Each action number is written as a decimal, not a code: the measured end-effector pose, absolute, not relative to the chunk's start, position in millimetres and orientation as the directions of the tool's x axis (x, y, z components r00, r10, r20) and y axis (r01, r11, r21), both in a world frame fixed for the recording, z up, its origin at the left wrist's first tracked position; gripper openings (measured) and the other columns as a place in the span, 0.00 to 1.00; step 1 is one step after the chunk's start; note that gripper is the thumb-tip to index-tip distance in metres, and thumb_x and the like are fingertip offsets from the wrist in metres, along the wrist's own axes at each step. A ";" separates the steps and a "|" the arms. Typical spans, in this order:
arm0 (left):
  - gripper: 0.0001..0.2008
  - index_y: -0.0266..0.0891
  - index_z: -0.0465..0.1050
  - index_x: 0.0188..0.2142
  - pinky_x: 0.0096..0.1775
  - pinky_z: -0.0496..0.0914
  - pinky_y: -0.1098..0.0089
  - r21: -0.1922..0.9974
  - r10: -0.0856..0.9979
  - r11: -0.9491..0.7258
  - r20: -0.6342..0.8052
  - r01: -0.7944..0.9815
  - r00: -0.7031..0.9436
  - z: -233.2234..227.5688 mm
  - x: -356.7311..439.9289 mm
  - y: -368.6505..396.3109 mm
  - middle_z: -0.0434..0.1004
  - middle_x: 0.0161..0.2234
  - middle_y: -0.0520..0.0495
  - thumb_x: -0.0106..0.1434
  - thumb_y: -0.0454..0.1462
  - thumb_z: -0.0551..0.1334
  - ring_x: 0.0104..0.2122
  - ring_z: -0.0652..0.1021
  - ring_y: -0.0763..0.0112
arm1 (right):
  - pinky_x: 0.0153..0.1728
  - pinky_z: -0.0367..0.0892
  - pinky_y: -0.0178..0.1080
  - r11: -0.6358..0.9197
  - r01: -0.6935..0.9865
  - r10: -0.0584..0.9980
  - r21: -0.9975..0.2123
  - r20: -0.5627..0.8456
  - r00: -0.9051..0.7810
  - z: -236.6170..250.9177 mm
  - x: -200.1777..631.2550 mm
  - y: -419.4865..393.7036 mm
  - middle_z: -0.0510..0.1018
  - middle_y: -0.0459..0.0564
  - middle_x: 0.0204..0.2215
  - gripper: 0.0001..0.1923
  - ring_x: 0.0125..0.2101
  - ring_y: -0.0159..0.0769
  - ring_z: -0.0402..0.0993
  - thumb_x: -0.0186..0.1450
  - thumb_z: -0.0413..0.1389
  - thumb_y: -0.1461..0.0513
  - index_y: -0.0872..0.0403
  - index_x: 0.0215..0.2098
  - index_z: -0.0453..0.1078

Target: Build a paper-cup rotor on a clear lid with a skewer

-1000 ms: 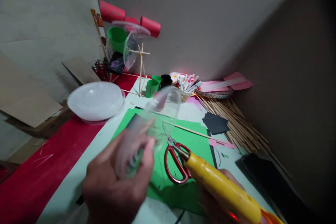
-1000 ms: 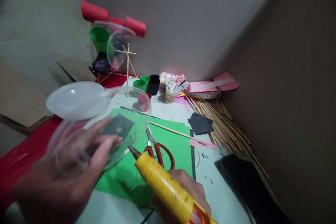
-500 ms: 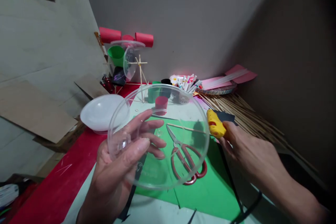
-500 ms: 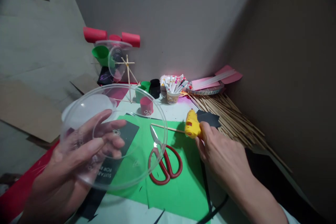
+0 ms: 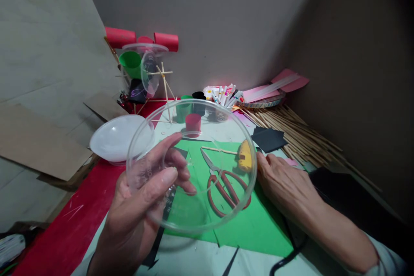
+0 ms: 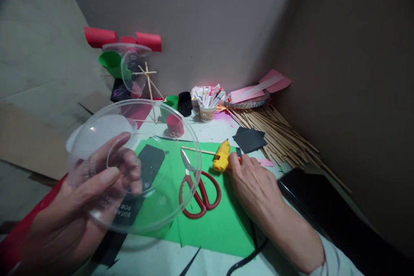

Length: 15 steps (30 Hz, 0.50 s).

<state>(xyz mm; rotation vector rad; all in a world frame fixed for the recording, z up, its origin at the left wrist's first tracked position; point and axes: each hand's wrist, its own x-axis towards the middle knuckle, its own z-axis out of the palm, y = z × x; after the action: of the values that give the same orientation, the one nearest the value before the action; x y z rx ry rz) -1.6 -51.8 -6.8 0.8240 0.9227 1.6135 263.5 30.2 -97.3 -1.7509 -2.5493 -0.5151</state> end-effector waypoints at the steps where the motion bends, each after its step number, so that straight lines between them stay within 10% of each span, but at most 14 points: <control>1: 0.16 0.46 0.86 0.45 0.31 0.78 0.79 0.882 0.977 -0.138 0.048 -0.450 -0.206 -7.1 -0.6 -51.1 0.79 0.32 0.51 0.55 0.36 0.74 0.27 0.81 0.73 | 0.30 0.69 0.41 0.328 0.908 0.907 0.259 0.182 -0.379 -95.7 263.1 31.8 0.77 0.57 0.32 0.16 0.30 0.46 0.77 0.69 0.44 0.74 0.58 0.46 0.70; 8: 0.16 0.47 0.84 0.50 0.34 0.77 0.80 0.879 0.995 0.084 -0.050 -0.470 0.084 -18.1 5.2 -47.4 0.77 0.30 0.52 0.62 0.36 0.70 0.29 0.81 0.75 | 0.40 0.70 0.50 0.455 0.883 0.865 0.112 0.179 -0.469 -49.8 260.8 21.8 0.77 0.61 0.39 0.07 0.39 0.52 0.75 0.71 0.56 0.60 0.57 0.41 0.72; 12: 0.14 0.47 0.85 0.48 0.34 0.77 0.79 0.855 0.975 0.205 -0.138 -0.477 0.174 -26.7 17.0 -48.5 0.80 0.30 0.52 0.62 0.35 0.71 0.29 0.82 0.74 | 0.47 0.71 0.38 0.598 0.427 0.762 -0.678 0.315 -0.566 -36.0 249.1 1.2 0.81 0.50 0.47 0.10 0.46 0.38 0.77 0.75 0.55 0.59 0.51 0.51 0.73; 15: 0.14 0.47 0.85 0.46 0.33 0.77 0.79 0.844 0.954 0.291 -0.218 -0.450 0.207 -28.6 28.2 -49.3 0.81 0.29 0.52 0.59 0.35 0.73 0.27 0.82 0.74 | 0.49 0.71 0.37 0.329 -0.011 0.762 -0.944 0.272 -0.588 -41.7 238.1 -9.3 0.83 0.43 0.45 0.11 0.44 0.35 0.79 0.75 0.57 0.57 0.45 0.54 0.76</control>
<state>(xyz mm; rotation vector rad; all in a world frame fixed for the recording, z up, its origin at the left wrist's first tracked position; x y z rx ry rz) 28.2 -49.3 -28.6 0.7261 0.8570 1.1064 238.1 -9.3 -41.7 -0.6634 -1.8572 1.3280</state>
